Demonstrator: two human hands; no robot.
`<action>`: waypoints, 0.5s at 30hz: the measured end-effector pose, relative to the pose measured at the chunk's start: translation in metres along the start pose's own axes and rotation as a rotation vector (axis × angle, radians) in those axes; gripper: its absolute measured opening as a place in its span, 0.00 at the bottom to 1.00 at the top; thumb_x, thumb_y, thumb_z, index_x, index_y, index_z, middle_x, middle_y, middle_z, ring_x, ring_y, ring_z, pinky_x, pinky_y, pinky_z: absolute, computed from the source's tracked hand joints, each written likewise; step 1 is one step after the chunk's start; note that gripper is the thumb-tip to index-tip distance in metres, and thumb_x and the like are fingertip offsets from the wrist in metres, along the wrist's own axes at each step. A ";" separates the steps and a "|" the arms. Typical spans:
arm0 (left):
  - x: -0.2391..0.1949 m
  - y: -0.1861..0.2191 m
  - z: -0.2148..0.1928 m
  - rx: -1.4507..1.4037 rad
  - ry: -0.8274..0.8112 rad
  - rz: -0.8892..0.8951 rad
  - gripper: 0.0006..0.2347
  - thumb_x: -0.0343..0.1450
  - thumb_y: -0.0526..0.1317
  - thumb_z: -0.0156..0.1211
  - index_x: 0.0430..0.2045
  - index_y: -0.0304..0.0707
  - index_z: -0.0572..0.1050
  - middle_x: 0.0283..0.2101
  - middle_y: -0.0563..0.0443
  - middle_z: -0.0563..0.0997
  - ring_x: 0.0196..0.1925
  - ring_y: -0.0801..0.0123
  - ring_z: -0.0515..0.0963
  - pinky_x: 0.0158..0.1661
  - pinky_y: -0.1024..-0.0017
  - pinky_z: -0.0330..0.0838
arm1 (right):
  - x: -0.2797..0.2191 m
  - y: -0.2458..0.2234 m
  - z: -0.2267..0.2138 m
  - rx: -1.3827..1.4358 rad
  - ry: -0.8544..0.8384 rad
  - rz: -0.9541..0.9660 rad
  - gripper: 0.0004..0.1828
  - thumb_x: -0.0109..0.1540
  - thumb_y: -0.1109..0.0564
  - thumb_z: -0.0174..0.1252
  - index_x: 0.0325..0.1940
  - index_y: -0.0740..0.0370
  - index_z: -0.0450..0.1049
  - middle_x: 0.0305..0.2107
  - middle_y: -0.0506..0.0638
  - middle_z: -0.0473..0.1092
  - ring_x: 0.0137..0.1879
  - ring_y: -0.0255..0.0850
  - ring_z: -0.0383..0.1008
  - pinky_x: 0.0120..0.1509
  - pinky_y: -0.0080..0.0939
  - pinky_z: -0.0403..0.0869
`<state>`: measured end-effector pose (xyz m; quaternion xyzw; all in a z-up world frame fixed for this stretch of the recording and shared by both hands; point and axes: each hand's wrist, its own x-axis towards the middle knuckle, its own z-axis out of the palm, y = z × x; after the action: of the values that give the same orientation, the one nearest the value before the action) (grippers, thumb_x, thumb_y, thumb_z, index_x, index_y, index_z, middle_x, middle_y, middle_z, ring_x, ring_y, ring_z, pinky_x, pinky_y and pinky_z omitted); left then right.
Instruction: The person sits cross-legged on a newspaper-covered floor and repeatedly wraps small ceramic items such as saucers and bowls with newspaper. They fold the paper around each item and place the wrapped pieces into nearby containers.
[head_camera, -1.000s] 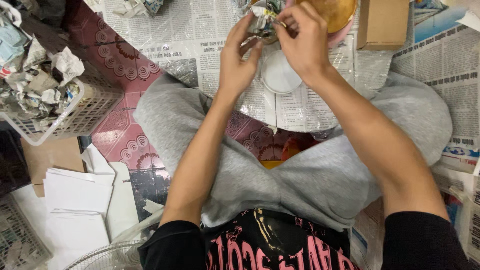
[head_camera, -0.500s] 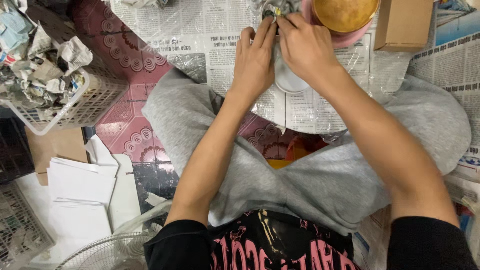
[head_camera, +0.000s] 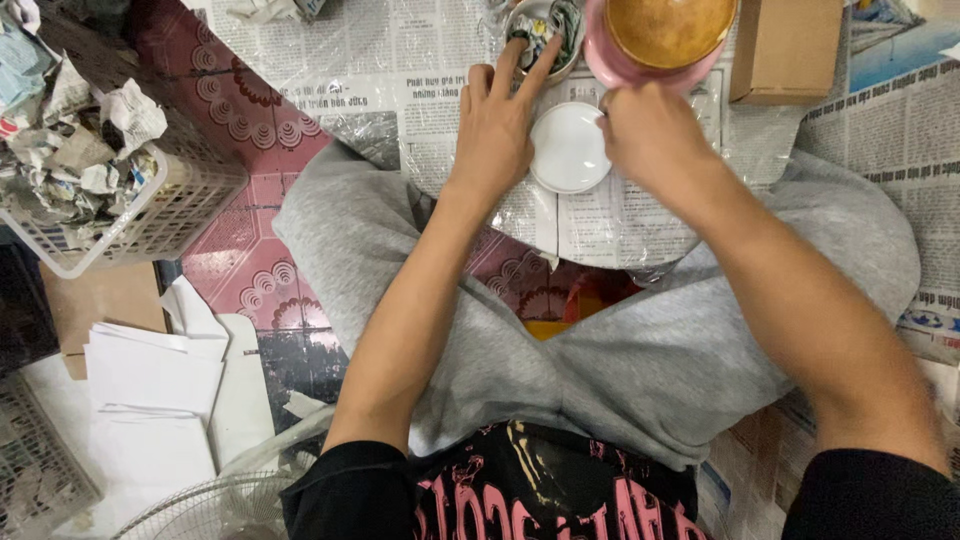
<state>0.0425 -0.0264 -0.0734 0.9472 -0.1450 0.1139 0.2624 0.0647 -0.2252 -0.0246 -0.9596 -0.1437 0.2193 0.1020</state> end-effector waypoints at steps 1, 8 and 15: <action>-0.001 0.000 -0.001 -0.019 -0.015 -0.010 0.41 0.59 0.21 0.57 0.72 0.57 0.61 0.69 0.45 0.65 0.57 0.49 0.68 0.60 0.57 0.67 | -0.002 0.003 -0.002 0.088 0.004 -0.034 0.12 0.68 0.59 0.59 0.47 0.74 0.78 0.28 0.67 0.75 0.32 0.55 0.78 0.37 0.48 0.77; 0.003 0.000 -0.002 -0.155 0.064 0.015 0.35 0.65 0.25 0.61 0.71 0.44 0.61 0.70 0.43 0.64 0.60 0.48 0.67 0.65 0.54 0.64 | -0.008 0.032 -0.051 0.553 -0.016 0.031 0.13 0.69 0.60 0.57 0.52 0.73 0.77 0.29 0.60 0.77 0.31 0.43 0.80 0.36 0.41 0.78; 0.006 0.008 -0.017 -0.296 0.109 -0.015 0.28 0.69 0.26 0.62 0.66 0.36 0.65 0.70 0.40 0.65 0.64 0.49 0.65 0.66 0.57 0.65 | 0.007 0.054 -0.053 1.009 0.277 -0.073 0.11 0.74 0.63 0.56 0.56 0.76 0.74 0.35 0.59 0.76 0.36 0.41 0.80 0.38 0.38 0.80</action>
<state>0.0433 -0.0252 -0.0542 0.8918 -0.1385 0.1404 0.4072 0.1070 -0.2806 0.0051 -0.8055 -0.0388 0.1288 0.5771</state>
